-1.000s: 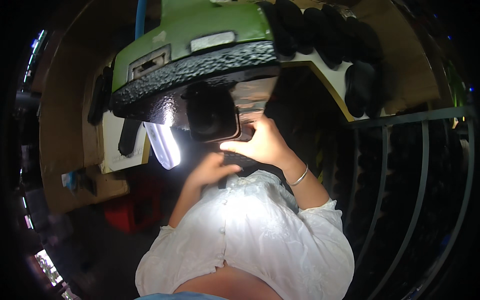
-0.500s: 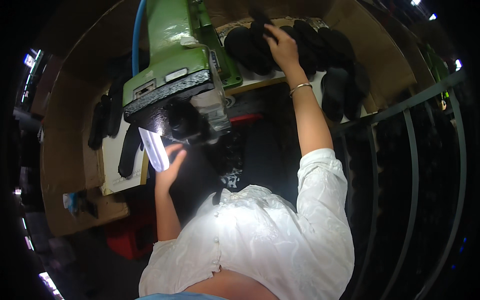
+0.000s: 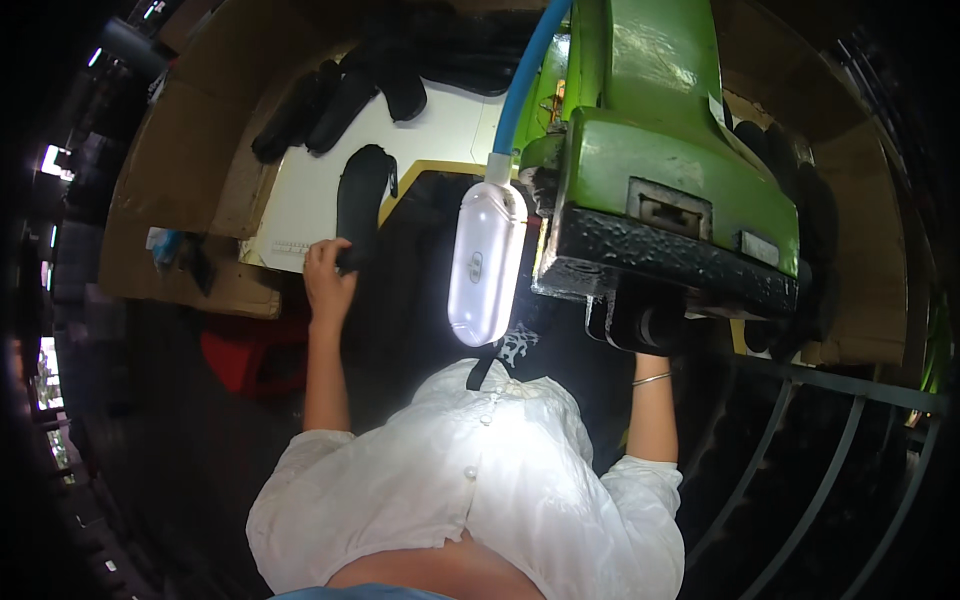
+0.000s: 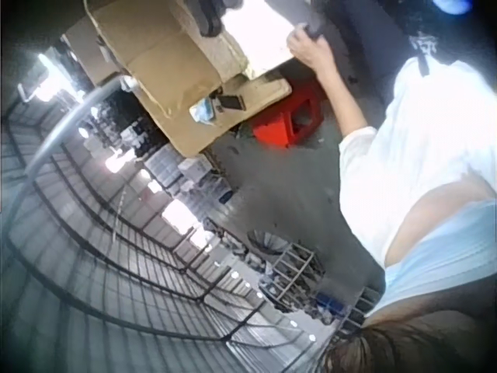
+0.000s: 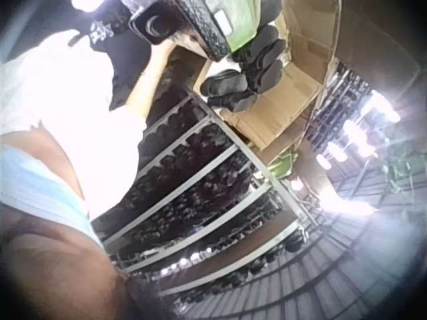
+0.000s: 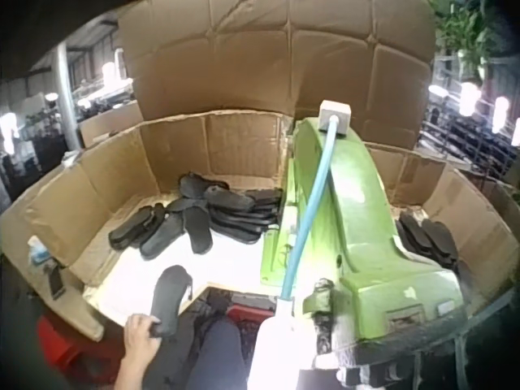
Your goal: The person repeatedly presses black shoe parts against a rotating green grinding machine to smooth their surfaces. They handle the parts one at a time, rotating them to treat different areas, and place the finished pieces on a white board nearby.
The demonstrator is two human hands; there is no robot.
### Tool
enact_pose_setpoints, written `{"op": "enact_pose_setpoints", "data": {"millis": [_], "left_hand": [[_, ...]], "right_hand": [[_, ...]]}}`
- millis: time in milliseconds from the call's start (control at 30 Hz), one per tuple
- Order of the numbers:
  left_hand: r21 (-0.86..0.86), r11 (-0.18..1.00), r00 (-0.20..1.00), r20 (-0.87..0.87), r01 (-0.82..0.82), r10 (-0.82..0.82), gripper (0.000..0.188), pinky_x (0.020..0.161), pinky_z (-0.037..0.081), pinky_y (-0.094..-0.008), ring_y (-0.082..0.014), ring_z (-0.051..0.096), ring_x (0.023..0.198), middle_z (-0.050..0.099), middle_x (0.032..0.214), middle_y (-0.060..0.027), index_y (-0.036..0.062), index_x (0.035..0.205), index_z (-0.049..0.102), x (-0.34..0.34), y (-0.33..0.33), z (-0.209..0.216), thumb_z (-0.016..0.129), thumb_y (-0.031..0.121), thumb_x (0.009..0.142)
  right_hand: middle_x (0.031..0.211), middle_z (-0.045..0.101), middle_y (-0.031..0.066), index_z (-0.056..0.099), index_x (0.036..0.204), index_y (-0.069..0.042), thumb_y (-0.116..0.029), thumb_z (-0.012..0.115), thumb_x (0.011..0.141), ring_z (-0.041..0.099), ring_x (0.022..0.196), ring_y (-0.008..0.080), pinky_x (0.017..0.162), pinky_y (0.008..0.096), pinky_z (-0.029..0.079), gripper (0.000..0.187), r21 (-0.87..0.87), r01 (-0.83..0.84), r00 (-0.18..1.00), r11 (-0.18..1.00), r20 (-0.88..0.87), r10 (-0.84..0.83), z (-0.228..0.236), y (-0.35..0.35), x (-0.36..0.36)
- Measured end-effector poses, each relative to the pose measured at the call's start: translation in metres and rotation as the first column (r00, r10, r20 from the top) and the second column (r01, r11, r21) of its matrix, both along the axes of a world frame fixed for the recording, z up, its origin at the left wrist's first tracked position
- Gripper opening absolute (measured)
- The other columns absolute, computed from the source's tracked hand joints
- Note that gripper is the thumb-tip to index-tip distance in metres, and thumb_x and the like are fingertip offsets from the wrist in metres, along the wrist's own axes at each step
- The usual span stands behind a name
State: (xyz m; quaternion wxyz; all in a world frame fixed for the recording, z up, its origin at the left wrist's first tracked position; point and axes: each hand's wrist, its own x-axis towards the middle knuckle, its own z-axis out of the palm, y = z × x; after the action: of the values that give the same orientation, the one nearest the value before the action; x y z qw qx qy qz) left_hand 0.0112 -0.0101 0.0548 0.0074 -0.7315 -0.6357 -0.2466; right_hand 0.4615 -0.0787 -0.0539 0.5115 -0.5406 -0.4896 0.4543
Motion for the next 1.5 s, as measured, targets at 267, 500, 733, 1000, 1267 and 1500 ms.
{"op": "enact_pose_setpoints", "data": {"millis": [267, 500, 733, 1000, 1267, 1500], "left_hand": [[0.155, 0.792, 0.475, 0.727, 0.591, -0.496, 0.033, 0.065, 0.050, -0.0289, -0.0220, 0.064, 0.072, 0.064, 0.081, -0.0098, 0.0033, 0.088, 0.062, 0.155, -0.063, 0.043, 0.075, -0.001, 0.058], [-0.473, 0.514, 0.635, 0.746, 0.716, -0.199, 0.043, 0.078, 0.047, -0.0295, -0.0174, 0.059, 0.083, 0.064, 0.093, -0.0119, -0.0015, 0.106, 0.060, 0.214, -0.060, 0.039, 0.070, 0.030, 0.079], [-0.306, 0.402, 0.360, 0.930, 0.863, -0.067, 0.043, 0.084, 0.044, -0.0308, -0.0187, 0.057, 0.091, 0.062, 0.098, -0.0104, -0.0008, 0.116, 0.055, 0.205, -0.053, 0.070, 0.070, 0.012, 0.077], [-0.138, 0.667, 0.372, 0.902, 0.732, -0.221, 0.024, 0.067, 0.049, -0.0262, -0.0103, 0.059, 0.071, 0.065, 0.079, -0.0040, -0.0016, 0.088, 0.064, 0.212, -0.061, 0.046, 0.075, 0.008, 0.069], [-0.084, 0.708, 0.265, 0.952, 0.701, -0.150, 0.020, 0.071, 0.049, -0.0235, -0.0087, 0.060, 0.072, 0.063, 0.076, -0.0016, -0.0034, 0.087, 0.062, 0.159, -0.038, 0.047, 0.072, 0.000, 0.071], [-0.173, 0.633, 0.456, 0.832, 0.754, -0.317, 0.024, 0.071, 0.049, -0.0252, -0.0092, 0.060, 0.077, 0.065, 0.086, -0.0037, -0.0026, 0.090, 0.062, 0.114, -0.018, 0.019, 0.071, -0.002, 0.067]], "right_hand": [[0.123, 0.048, 0.0138, 0.047, 0.122, -0.006, -0.026, 0.069, 0.078, 0.045, 0.115, 0.0230, 0.097, 0.0341, 0.037, 0.053, -0.264, -0.385, 0.866, 0.884, 0.228, 0.445, 0.073, -0.053, -0.090], [0.095, 0.063, 0.0054, 0.060, 0.100, -0.003, -0.008, 0.074, 0.071, 0.059, 0.086, 0.0137, 0.077, 0.0278, 0.048, 0.032, -0.242, -0.067, 0.967, 0.968, -0.253, 0.004, 0.065, -0.090, -0.132], [0.073, 0.062, 0.0038, 0.064, 0.082, 0.001, -0.013, 0.078, 0.065, 0.059, 0.072, 0.0105, 0.070, 0.0245, 0.048, 0.026, -0.192, -0.123, 0.976, 0.974, 0.153, 0.153, 0.096, -0.105, -0.060], [0.117, 0.054, 0.0122, 0.047, 0.117, 0.001, 0.005, 0.065, 0.068, 0.053, 0.108, 0.0191, 0.096, 0.0332, 0.039, 0.053, 0.185, 0.232, 0.891, 0.955, -0.435, -0.132, 0.153, -0.090, 0.019], [0.103, 0.056, 0.0048, 0.046, 0.115, 0.000, 0.001, 0.068, 0.071, 0.053, 0.094, 0.0118, 0.085, 0.0257, 0.042, 0.049, 0.155, 0.167, 0.948, 0.974, -0.297, -0.115, 0.160, -0.059, -0.052], [0.111, 0.055, 0.0079, 0.047, 0.114, 0.002, 0.007, 0.070, 0.071, 0.053, 0.101, 0.0139, 0.089, 0.0290, 0.043, 0.049, 0.037, 0.081, 0.962, 0.996, -0.264, -0.069, 0.145, -0.043, -0.096]]}}
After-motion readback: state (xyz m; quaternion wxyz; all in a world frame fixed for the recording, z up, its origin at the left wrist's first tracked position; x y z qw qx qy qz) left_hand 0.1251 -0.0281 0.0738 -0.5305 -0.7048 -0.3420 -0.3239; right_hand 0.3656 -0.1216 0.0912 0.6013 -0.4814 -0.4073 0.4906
